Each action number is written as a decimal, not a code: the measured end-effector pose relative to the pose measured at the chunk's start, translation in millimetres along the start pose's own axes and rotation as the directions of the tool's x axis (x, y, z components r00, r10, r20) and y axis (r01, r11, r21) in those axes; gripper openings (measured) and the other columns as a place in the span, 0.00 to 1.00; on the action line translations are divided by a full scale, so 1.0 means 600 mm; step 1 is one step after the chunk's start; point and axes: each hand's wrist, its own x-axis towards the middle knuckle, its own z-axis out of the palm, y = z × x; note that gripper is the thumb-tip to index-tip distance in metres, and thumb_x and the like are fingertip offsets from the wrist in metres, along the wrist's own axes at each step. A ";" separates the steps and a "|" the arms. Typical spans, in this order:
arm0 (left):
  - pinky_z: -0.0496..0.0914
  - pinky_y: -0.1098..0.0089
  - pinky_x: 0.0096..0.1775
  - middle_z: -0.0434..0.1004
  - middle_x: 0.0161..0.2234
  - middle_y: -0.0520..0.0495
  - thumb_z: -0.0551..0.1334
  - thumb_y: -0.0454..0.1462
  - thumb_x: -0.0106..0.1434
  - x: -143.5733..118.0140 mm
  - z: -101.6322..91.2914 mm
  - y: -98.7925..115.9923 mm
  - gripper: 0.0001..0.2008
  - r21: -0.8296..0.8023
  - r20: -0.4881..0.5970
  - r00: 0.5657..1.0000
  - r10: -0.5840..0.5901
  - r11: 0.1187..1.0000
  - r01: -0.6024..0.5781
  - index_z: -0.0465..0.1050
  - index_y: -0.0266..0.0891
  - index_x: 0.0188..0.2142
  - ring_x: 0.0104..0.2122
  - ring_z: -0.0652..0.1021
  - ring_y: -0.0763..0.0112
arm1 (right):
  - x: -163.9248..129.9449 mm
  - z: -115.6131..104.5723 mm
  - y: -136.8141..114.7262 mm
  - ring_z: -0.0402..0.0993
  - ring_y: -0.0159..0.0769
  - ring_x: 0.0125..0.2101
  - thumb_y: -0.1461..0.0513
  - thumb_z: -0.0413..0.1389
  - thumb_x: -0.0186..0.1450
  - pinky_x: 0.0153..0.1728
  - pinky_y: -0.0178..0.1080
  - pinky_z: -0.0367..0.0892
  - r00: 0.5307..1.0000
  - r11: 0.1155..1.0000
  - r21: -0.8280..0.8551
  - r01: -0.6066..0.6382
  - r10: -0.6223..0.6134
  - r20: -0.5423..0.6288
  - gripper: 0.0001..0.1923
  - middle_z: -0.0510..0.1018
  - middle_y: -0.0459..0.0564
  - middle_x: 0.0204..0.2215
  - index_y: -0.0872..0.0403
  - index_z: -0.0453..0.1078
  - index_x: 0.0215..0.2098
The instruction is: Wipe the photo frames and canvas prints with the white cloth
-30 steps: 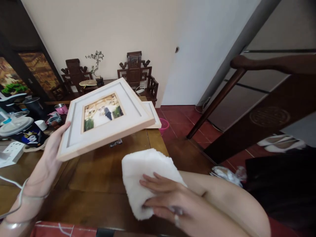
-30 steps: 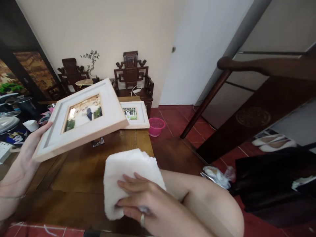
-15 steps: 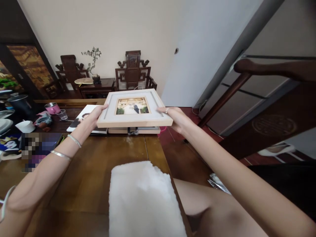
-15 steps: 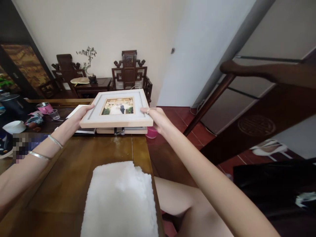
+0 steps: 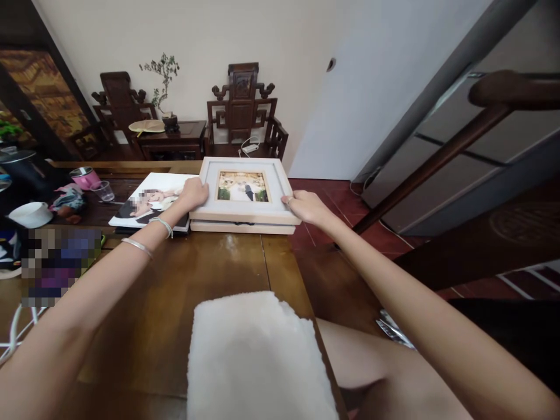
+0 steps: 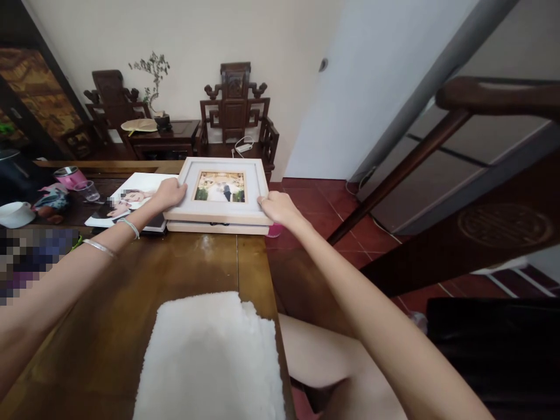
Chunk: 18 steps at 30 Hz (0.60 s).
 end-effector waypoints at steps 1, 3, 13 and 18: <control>0.65 0.61 0.57 0.77 0.49 0.28 0.54 0.41 0.66 -0.001 0.006 0.002 0.19 0.025 0.006 1.000 -0.026 0.999 0.026 0.73 0.26 0.46 0.56 0.73 0.48 | -0.001 0.002 0.002 0.74 0.53 0.51 0.57 0.46 0.70 0.48 0.43 0.67 1.000 1.000 -0.025 0.012 -0.012 0.002 0.22 0.77 0.70 0.49 0.66 0.74 0.46; 0.64 0.61 0.58 0.73 0.54 0.25 0.53 0.40 0.67 -0.005 0.013 0.005 0.21 0.083 0.017 0.995 -0.095 0.992 0.093 0.72 0.24 0.49 0.57 0.72 0.48 | -0.003 0.007 0.006 0.74 0.53 0.50 0.56 0.45 0.70 0.46 0.42 0.67 0.999 0.998 -0.047 0.032 -0.031 0.014 0.23 0.77 0.70 0.49 0.66 0.74 0.46; 0.61 0.53 0.60 0.63 0.61 0.27 0.50 0.42 0.70 -0.028 0.012 0.022 0.23 0.190 0.033 0.976 -0.216 0.960 0.206 0.70 0.28 0.55 0.61 0.65 0.45 | -0.001 0.008 0.009 0.75 0.53 0.50 0.56 0.47 0.69 0.47 0.42 0.67 0.999 1.000 -0.003 0.010 -0.010 0.040 0.22 0.78 0.68 0.49 0.64 0.75 0.46; 0.61 0.53 0.60 0.63 0.62 0.28 0.50 0.43 0.70 -0.035 0.010 0.024 0.24 0.223 0.033 0.971 -0.235 0.949 0.222 0.70 0.30 0.57 0.62 0.65 0.45 | -0.011 0.014 0.008 0.74 0.52 0.52 0.56 0.49 0.68 0.49 0.42 0.67 0.998 0.990 0.134 -0.053 0.048 0.037 0.21 0.77 0.66 0.52 0.62 0.75 0.49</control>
